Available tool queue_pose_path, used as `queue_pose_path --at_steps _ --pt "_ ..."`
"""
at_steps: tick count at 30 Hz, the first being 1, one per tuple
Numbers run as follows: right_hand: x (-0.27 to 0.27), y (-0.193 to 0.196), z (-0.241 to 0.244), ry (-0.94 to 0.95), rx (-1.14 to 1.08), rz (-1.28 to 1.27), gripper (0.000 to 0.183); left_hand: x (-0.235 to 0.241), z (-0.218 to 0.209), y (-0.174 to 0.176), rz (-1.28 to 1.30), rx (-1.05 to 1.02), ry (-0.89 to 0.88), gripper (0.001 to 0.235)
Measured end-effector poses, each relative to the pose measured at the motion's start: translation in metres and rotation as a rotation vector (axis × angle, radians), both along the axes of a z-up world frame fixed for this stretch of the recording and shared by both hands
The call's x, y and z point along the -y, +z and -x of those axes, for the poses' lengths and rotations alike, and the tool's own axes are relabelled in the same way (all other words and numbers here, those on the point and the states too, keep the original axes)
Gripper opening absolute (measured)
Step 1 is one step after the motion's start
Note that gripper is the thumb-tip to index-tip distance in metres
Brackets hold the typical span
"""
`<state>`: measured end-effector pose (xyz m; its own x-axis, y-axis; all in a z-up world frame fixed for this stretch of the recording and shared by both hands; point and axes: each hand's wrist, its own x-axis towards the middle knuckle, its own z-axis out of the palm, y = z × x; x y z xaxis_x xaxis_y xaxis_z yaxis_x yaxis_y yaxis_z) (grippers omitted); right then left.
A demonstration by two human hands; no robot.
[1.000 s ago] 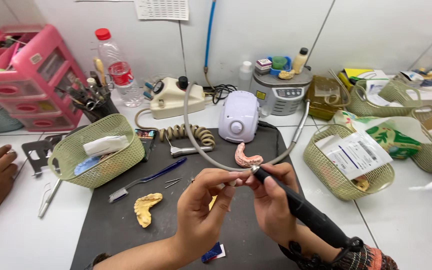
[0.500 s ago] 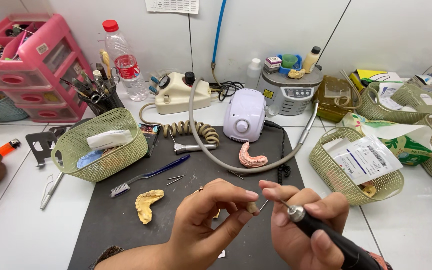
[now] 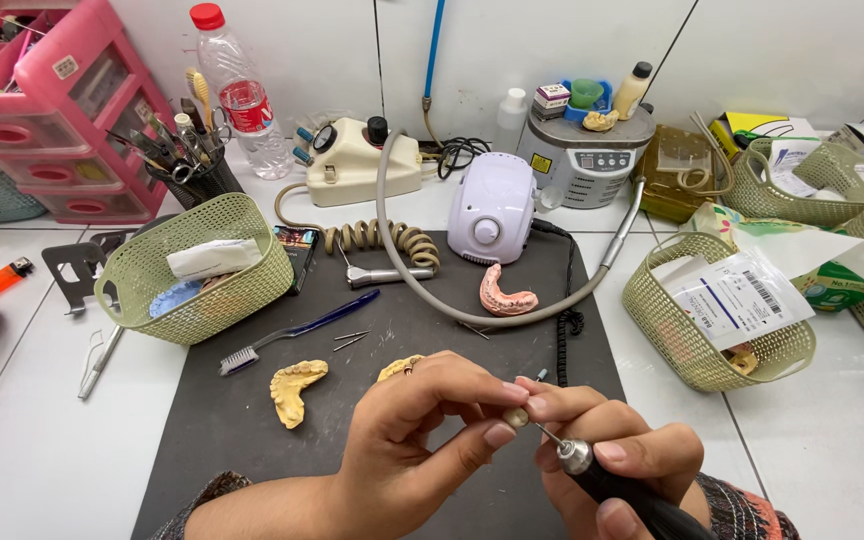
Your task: The person uses a rotary handpiece to grind and shape a small dental prosthesis component. They rotate the piece in their fingers to access different surfaces and continue refining the shape throughout the clip.
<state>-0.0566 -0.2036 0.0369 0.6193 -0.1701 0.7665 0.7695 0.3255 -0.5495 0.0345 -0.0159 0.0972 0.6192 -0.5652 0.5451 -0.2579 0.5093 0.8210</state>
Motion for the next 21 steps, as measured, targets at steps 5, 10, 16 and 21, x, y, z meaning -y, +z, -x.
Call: queue_pose_path --at_steps 5,10,16,21 --pt "0.002 -0.001 0.008 -0.048 -0.074 0.029 0.023 -0.001 0.002 0.002 -0.008 0.039 0.031 0.023" --pt "0.001 -0.001 0.009 -0.061 -0.097 0.029 0.021 0.0 0.002 0.0 0.009 -0.005 0.012 0.023" --pt "0.001 0.0 0.0 -0.09 -0.027 0.061 0.024 0.002 0.005 -0.003 0.077 -0.062 -0.012 0.021" --pt "0.001 0.005 0.008 -0.073 -0.081 0.056 0.021 -0.001 0.004 0.0 0.058 -0.032 -0.01 0.022"
